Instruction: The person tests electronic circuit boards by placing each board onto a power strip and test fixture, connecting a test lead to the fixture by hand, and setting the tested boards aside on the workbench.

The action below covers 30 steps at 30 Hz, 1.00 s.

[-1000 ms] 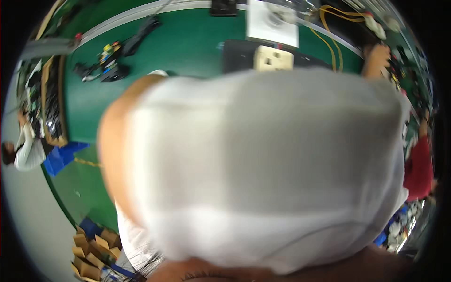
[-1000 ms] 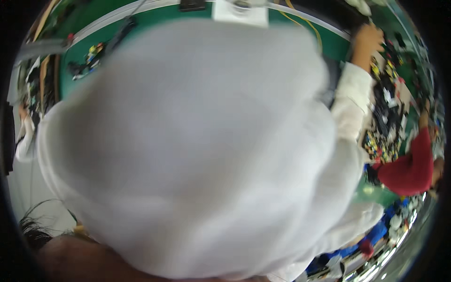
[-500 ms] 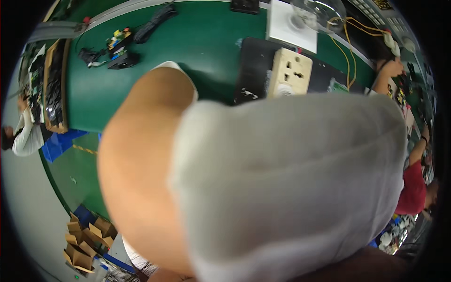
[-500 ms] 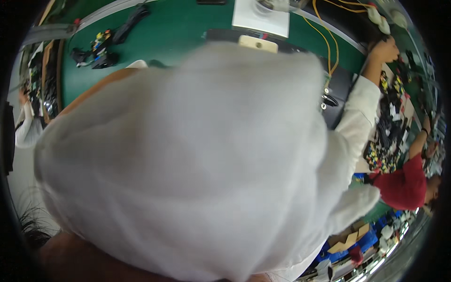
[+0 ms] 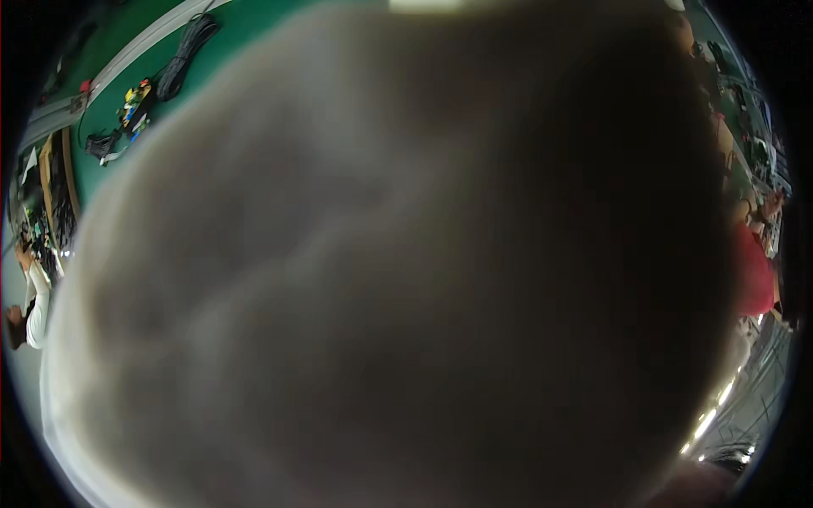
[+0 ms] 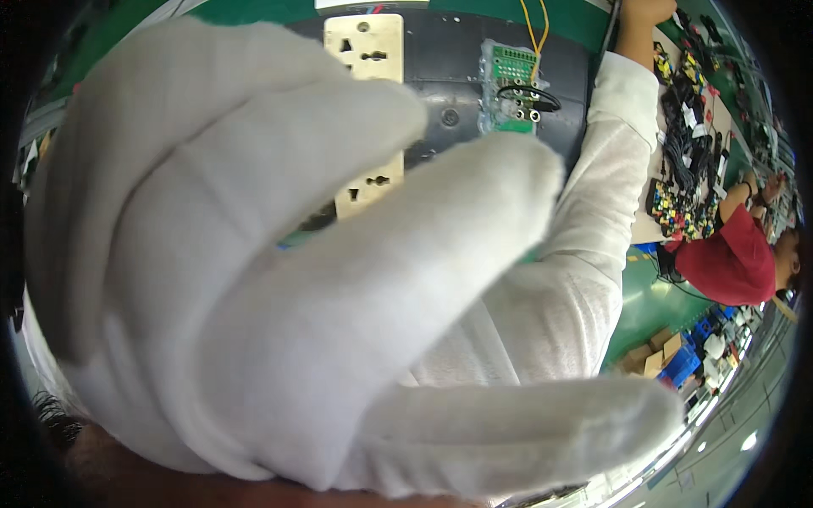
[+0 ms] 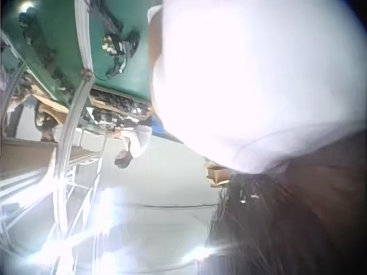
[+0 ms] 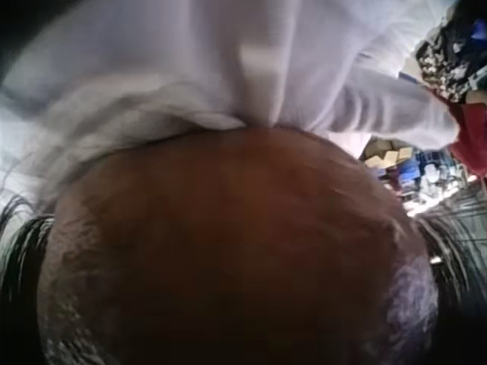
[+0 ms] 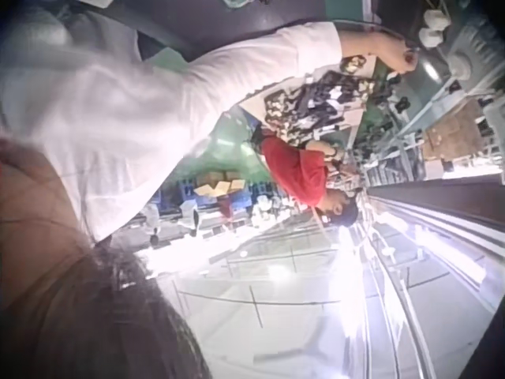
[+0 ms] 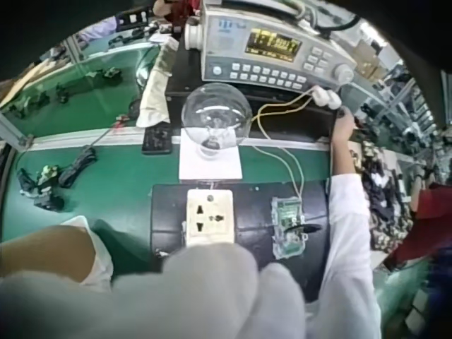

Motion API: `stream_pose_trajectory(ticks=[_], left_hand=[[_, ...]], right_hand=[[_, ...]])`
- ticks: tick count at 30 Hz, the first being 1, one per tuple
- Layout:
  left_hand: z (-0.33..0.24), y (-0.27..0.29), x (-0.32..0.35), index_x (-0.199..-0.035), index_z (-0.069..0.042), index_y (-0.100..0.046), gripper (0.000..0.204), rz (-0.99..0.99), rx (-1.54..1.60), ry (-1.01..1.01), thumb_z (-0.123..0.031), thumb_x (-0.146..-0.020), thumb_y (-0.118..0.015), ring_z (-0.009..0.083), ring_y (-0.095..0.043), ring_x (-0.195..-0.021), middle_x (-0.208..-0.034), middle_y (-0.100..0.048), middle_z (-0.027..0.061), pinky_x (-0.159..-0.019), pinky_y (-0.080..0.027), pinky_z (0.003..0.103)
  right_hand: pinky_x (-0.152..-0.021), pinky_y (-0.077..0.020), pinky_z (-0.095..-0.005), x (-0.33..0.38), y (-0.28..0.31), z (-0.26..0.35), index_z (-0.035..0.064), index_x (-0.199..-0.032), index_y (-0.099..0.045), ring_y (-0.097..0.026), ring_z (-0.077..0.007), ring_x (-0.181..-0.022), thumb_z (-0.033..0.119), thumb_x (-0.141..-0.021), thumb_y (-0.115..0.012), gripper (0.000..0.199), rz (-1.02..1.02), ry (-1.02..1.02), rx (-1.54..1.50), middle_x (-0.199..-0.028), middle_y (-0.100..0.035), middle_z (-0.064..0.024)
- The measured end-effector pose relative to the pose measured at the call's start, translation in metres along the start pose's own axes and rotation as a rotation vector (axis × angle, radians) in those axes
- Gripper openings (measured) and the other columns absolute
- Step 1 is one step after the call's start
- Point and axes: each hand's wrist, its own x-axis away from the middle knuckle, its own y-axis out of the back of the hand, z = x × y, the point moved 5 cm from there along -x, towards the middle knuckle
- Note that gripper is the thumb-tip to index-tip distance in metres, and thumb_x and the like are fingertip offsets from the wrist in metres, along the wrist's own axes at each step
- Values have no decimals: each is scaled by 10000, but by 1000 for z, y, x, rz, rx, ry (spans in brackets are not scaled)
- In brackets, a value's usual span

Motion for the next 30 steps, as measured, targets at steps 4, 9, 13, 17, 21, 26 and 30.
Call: stream_pose_trajectory(ticks=[4, 9, 13, 17, 21, 26, 30], left_hand=[[-15, 7, -11, -1065, -23, -622, 239, 44, -38, -26, -171, -878, -634, 307, -646, -797, -915, -663, 147, -721, -501, 385], [-39, 14, -27, -1082, -19, -621, 248, 97, -94, -67, -166, -883, -633, 310, -646, -805, -927, -664, 152, -725, -504, 386], [-57, 22, -42, -1097, -15, -620, 255, 132, -144, -92, -161, -888, -632, 313, -647, -811, -937, -665, 156, -729, -507, 386], [-63, 32, -52, -1111, -11, -619, 263, 161, -180, -103, -156, -892, -631, 316, -647, -817, -946, -666, 159, -732, -510, 387], [-69, 36, -57, -1125, -7, -618, 271, 178, -205, -112, -151, -897, -631, 318, -648, -823, -956, -667, 163, -735, -513, 387], [-63, 49, -63, -1138, 0, -617, 265, 190, -180, -11, -139, -913, -616, 319, -649, -836, -968, -666, 171, -741, -520, 379], [-63, 55, -62, -1144, -9, -619, 289, 201, -233, -62, -149, -892, -634, 317, -649, -840, -975, -672, 162, -753, -515, 383]], right_hand=[[-841, -545, -372, -22, -15, -43, 103, -1216, -684, -712, -289, -974, 236, -858, -646, 384, 58, -19, 70, -1095, -719, -197], [-813, -531, -369, -18, -22, -36, -17, -1059, -706, -706, -298, -866, -2, -799, -595, 283, 41, -21, -74, -936, -732, -205], [-804, -530, -361, -15, -15, -18, -23, -1033, -709, -701, -276, -840, -43, -783, -547, 299, 76, -35, -171, -906, -733, -193], [-793, -531, -354, -10, -14, -10, -29, -1020, -712, -698, -266, -825, -56, -785, -526, 302, 63, -27, -141, -892, -731, -189], [-793, -533, -351, -7, -15, -7, -22, -1018, -717, -699, -262, -825, -51, -787, -538, 293, 71, -25, -153, -900, -732, -184], [-781, -533, -349, -5, -12, 0, -34, -1020, -709, -691, -266, -804, -70, -773, -510, 320, 41, 9, -85, -889, -728, -181], [-772, -542, -374, -4, -18, -4, -21, -1004, -724, -700, -308, -794, -27, -758, -559, 296, 128, -154, -371, -889, -726, -210]])
